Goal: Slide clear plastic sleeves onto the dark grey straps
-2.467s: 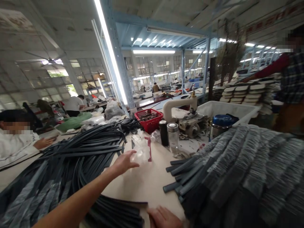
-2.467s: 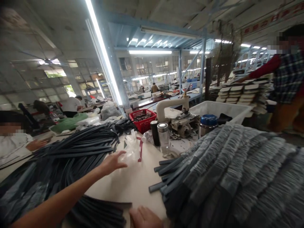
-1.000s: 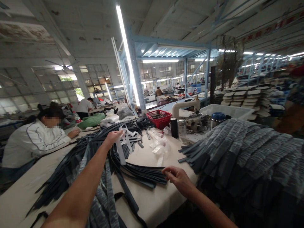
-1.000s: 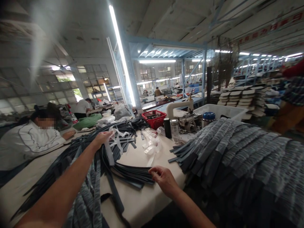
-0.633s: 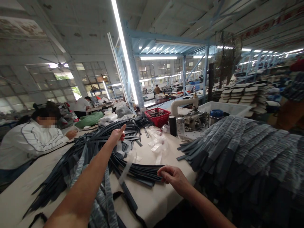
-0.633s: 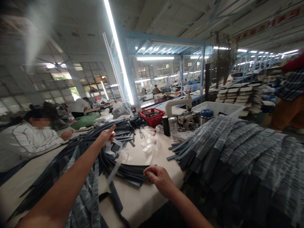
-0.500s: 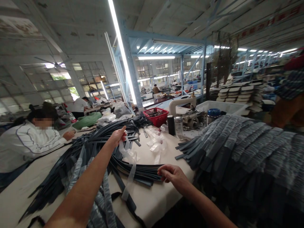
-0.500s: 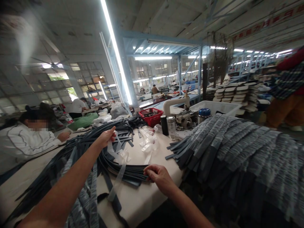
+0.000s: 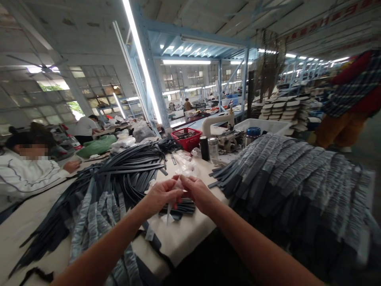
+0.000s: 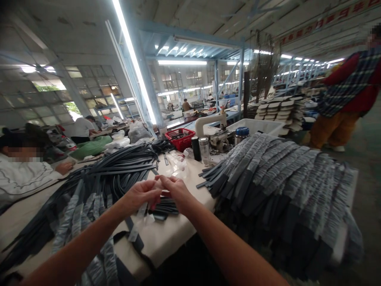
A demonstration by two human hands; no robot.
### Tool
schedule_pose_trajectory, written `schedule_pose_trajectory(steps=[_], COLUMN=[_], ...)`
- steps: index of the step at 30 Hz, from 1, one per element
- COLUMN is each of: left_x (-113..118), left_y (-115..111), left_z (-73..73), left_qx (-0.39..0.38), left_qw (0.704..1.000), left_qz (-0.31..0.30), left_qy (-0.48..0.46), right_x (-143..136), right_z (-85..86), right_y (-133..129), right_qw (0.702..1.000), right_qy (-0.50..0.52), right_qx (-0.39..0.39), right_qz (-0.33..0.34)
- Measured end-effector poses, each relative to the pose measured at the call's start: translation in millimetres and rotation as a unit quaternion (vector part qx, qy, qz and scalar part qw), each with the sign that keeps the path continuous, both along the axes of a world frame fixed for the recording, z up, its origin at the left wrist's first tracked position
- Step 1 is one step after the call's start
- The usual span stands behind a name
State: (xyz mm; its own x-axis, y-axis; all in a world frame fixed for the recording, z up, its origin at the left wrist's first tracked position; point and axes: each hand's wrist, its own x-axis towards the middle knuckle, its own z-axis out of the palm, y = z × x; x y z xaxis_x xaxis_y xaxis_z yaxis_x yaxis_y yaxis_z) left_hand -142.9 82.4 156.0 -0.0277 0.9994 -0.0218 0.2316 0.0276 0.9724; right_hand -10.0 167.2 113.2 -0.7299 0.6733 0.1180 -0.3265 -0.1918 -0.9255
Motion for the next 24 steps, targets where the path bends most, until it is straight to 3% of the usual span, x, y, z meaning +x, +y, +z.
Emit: schedule_pose_trajectory(steps=[7,17,20,24], left_x=[-14,-30,-35,-39], left_y=[-24,-69,-78,-87], left_z=[-45.4,-80.0,-84.8,-79.9], left_qx=[-0.068,-0.097,-0.121,-0.168], left_qw=[0.986,0.954,0.950,0.948], left_qz=[0.065,0.157,0.137,0.083], left_qy=[-0.139,-0.236,-0.252,-0.257], right_x=[-1,9,9,2], right_z=[7.5,-5.5,-6.6,-5.9], right_y=[32,60,66,70], right_qw=[0.995,0.981,0.979,0.976], right_qy=[-0.068,-0.154,-0.170,-0.188], right_qx=[-0.049,-0.046,-0.046,-0.046], right_qz=[-0.050,-0.106,-0.102,-0.098])
